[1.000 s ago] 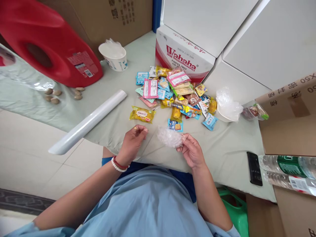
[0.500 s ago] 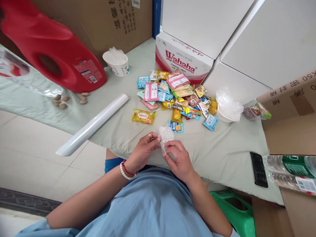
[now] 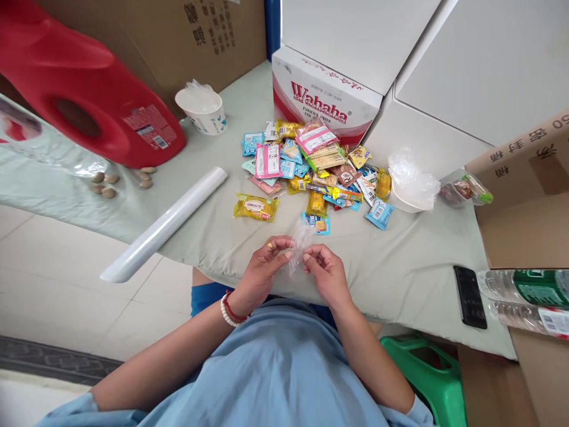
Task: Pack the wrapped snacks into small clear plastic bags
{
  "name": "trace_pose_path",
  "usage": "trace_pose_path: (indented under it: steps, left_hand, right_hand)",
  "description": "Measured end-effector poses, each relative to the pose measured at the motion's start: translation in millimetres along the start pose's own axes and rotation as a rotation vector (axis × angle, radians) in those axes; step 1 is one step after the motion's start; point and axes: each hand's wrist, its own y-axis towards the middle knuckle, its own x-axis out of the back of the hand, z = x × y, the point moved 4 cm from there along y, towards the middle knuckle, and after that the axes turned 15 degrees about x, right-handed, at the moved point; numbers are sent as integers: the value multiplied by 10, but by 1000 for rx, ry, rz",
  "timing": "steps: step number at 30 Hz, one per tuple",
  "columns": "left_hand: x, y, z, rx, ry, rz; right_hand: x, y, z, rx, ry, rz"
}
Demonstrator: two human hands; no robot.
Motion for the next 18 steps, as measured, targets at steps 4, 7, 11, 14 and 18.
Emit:
trace_pose_path:
  steps: [4, 7, 11, 14, 18]
  left_hand:
    - [-3, -29, 55, 14, -15, 67]
    - [-23, -28, 96, 12, -7, 118]
    - [-28, 10, 145, -1, 4, 80]
    - [-32, 36, 181, 23, -57, 63]
    - [-9, 38, 167, 26, 127, -63]
  right_hand:
    - [3, -7, -19, -37, 60, -32]
    - [-18, -18, -30, -32, 65, 0]
    - [-1, -21, -69, -33, 22, -25]
    - [34, -16, -92, -79, 97, -95]
    - [55, -24, -75, -147, 229, -159]
